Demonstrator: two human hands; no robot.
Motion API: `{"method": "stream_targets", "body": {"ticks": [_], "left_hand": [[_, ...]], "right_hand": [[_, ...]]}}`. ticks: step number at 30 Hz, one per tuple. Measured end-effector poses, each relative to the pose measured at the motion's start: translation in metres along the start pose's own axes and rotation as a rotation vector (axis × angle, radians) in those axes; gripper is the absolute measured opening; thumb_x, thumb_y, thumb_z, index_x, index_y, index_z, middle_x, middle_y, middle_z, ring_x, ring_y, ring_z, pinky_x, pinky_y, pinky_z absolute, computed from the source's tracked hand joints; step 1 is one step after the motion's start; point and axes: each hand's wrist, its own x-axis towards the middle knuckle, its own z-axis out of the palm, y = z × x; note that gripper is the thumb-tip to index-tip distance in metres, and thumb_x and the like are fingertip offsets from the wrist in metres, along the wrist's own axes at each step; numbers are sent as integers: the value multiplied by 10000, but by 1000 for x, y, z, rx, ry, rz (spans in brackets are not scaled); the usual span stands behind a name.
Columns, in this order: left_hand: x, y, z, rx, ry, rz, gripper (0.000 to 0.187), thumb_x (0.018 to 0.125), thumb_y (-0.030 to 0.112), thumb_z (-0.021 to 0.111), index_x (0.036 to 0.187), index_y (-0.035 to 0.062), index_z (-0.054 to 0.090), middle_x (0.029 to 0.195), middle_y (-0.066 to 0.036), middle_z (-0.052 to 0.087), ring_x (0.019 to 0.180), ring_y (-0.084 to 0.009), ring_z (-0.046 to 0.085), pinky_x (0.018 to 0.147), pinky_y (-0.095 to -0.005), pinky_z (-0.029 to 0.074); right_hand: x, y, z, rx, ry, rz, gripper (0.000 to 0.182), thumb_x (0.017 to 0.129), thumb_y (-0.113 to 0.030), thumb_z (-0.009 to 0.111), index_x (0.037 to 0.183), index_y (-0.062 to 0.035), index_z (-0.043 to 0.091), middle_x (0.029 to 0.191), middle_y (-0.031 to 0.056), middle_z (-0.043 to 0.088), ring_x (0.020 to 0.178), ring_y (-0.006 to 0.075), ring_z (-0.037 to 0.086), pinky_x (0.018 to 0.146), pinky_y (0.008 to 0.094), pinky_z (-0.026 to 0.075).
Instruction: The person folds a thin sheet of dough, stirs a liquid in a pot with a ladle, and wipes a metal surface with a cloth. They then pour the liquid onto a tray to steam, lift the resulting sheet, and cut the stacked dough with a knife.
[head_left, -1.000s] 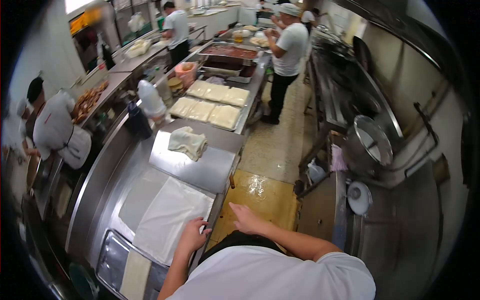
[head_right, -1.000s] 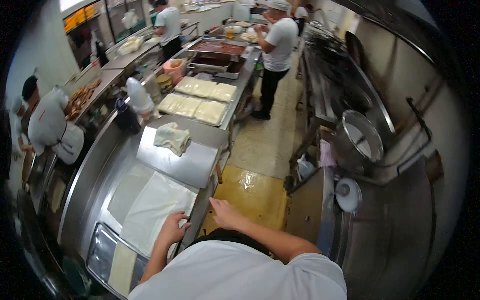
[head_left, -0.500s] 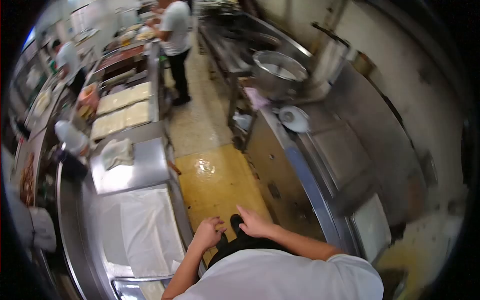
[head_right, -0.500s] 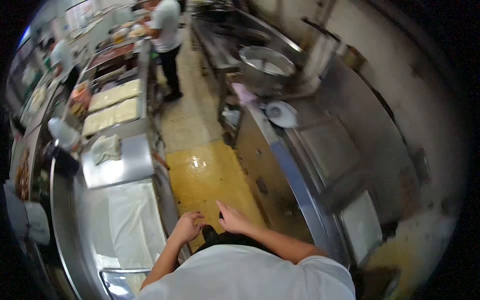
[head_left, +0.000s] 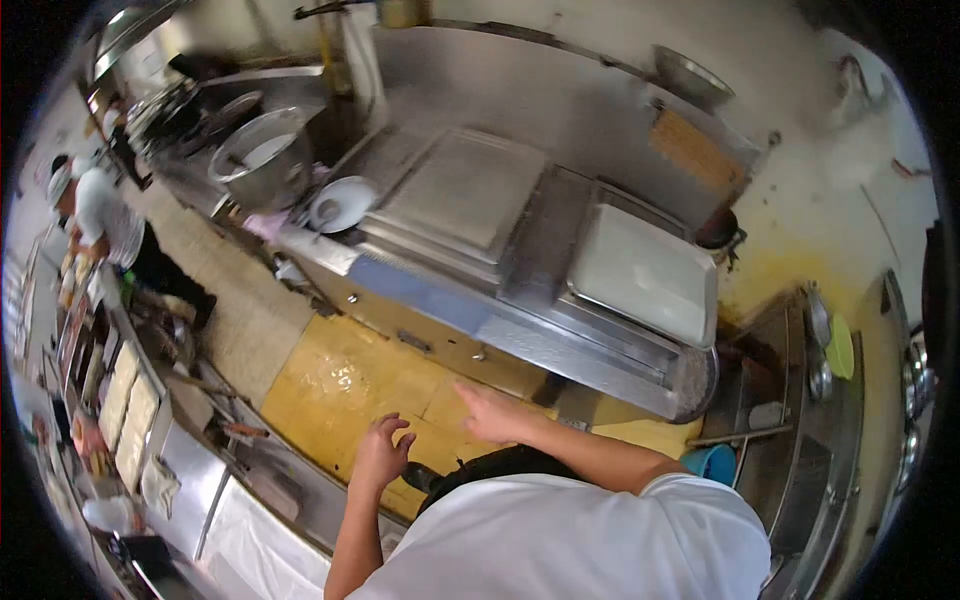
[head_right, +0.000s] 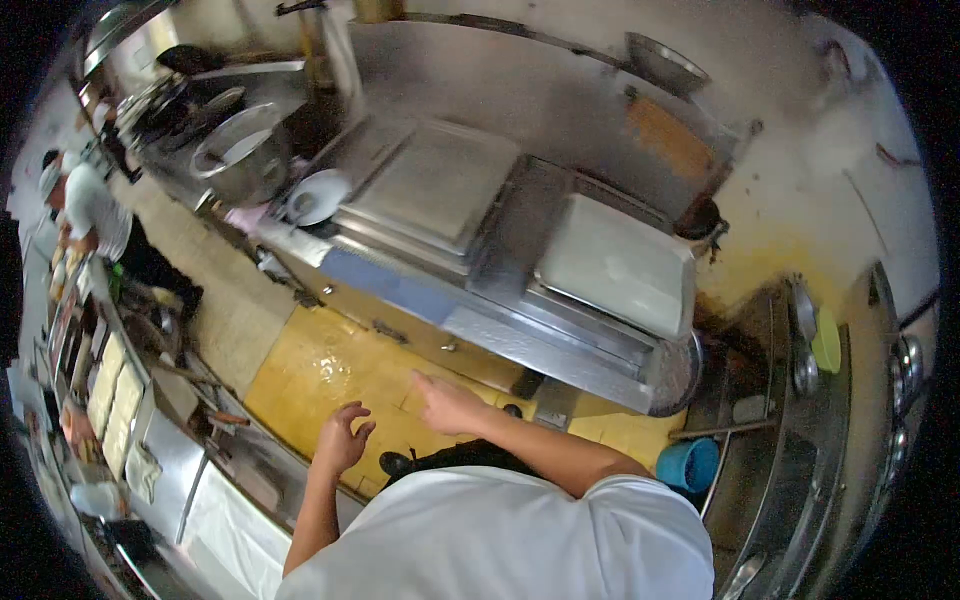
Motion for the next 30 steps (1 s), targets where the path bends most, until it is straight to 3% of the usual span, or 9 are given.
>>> {"method": "stream_targets", "body": {"ticks": [5, 8, 9, 10, 15, 18, 25, 27, 30], "left_hand": [[72, 111, 79, 25, -79, 92, 250, 865, 176, 772, 1058, 23, 734, 1248, -206, 687, 1159, -413, 633, 1000, -459, 514], [108, 161, 142, -3, -196, 160, 279, 886, 212, 768, 1080, 15, 732, 1304, -198, 670, 1224, -394, 613, 1039, -444, 496], [119, 180, 156, -6, -245, 200, 233, 890, 166, 741, 1074, 22, 731, 1311, -195, 667, 1233, -391, 609, 1051, -445, 490], [128, 196, 170, 0, -275, 215, 226, 884, 143, 730, 1079, 29, 729, 1309, -193, 668, 1231, -390, 609, 1055, -445, 489], [187, 251, 226, 5, -366, 378, 295, 810, 7, 657, 1093, 57, 725, 1286, -210, 666, 1211, -408, 603, 1069, -458, 481], [235, 277, 257, 15, -355, 495, 316, 781, -10, 651, 1081, 50, 729, 1263, -226, 668, 1200, -420, 602, 1070, -463, 478], [346, 326, 343, 424, -255, 740, 498, 770, 99, 670, 1264, 58, 627, 1355, -180, 619, 1246, -412, 576, 1074, -449, 476], [362, 329, 369, 601, -239, 714, 534, 769, 129, 670, 1294, 72, 593, 1399, -164, 591, 1275, -408, 560, 1073, -444, 476], [401, 312, 407, 624, -383, 671, 425, 777, 164, 674, 1193, 80, 658, 1296, -180, 659, 1229, -387, 606, 1027, -457, 507]], "right_hand": [[-74, 122, -82, 33, 128, 257, 696, 908, -230, 631, 1514, 17, 396, 1385, 310, 552, 1288, 439, 541, 1107, 479, 435], [-119, 193, -123, -16, 280, 280, 628, 912, -248, 645, 1455, 19, 478, 1359, 293, 582, 1263, 437, 561, 1094, 475, 451], [-135, 202, -151, 52, 228, 413, 551, 915, -248, 643, 1382, 28, 551, 1346, 283, 598, 1251, 439, 572, 1089, 474, 457], [-151, 223, -161, 85, 315, 419, 480, 894, -204, 643, 1304, 41, 599, 1362, 293, 579, 1300, 411, 543, 1128, 476, 429], [-195, 319, -194, -55, 691, 554, 508, 882, -215, 650, 1329, 21, 597, 1371, 277, 580, 1310, 422, 521, 1133, 474, 419], [-210, 357, -213, -69, 757, 656, 519, 887, -221, 644, 1355, -2, 592, 1419, 280, 546, 1359, 453, 465, 1154, 492, 392], [-224, 421, -257, -371, 627, 854, 763, 835, -200, 663, 1537, -54, 404, 1565, 292, 363, 1428, 493, 365, 1168, 517, 380], [-217, 427, -257, -369, 608, 847, 669, 831, -158, 649, 1475, -82, 482, 1482, 292, 457, 1372, 467, 434, 1160, 498, 384], [-211, 457, -255, -299, 593, 853, 526, 822, -105, 615, 1348, -93, 593, 1342, 253, 587, 1274, 420, 538, 1105, 474, 438]]}}
